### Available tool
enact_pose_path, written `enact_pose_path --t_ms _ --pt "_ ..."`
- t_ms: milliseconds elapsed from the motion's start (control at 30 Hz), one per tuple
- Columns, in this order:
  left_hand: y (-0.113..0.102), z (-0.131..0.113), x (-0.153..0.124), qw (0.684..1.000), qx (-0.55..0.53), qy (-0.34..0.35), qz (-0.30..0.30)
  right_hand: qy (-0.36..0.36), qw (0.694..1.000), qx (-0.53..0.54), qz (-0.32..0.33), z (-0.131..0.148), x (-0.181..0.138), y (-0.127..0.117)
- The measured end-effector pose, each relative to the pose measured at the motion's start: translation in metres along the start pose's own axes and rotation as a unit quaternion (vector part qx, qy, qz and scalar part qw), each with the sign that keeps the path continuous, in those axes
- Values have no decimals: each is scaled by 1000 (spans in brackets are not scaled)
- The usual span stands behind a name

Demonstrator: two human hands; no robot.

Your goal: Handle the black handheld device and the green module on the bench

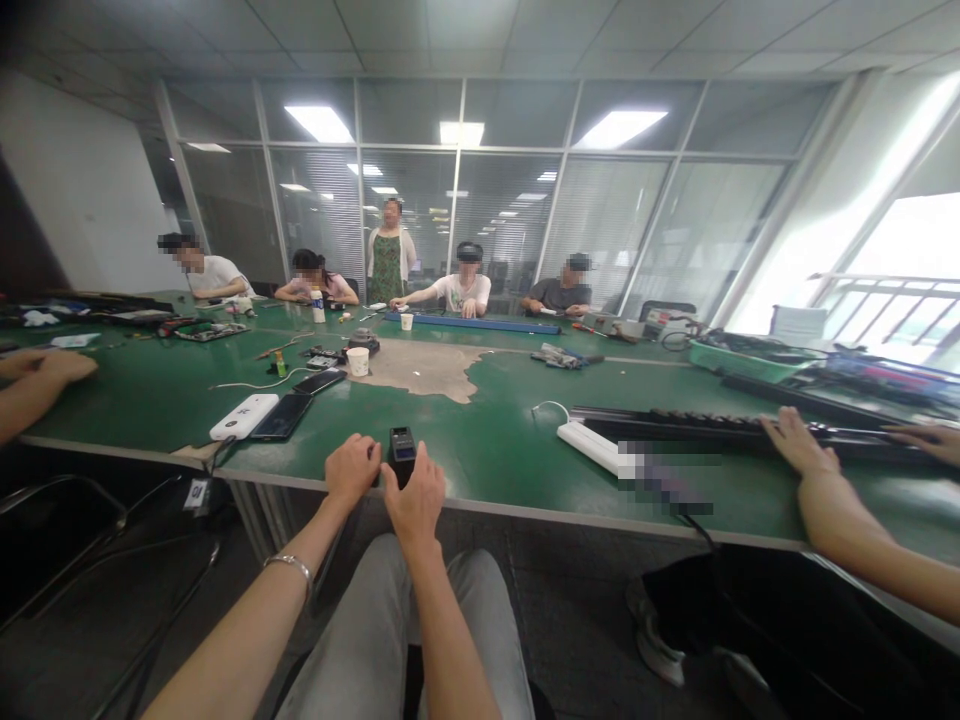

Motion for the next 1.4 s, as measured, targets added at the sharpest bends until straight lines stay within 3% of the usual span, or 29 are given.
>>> enact_pose_path --t_ms 200,700,1100,1400 --pt "-2 -1 0 1000 4 4 -5 -23 1000 7 5 2 -7 -4" --pt "-6 -4 -4 1000 17 10 -22 1 1000 -4 11 3 -4 -7" --pt "-7 -6 -3 1000 13 1 -12 32 999 -5 -4 4 -1 -10" --pt "-9 -3 -2 1000 9 -22 4 98 995 33 -15 0 7 -10"
Point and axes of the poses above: each hand's wrist, its own x-axis towards the middle knuckle, its own y-axis out of the palm, z = x × y, the point moved 10 cm from there along x, towards the middle knuckle, and after that the axes turned 9 degrees about y, right-handed, at the moved point
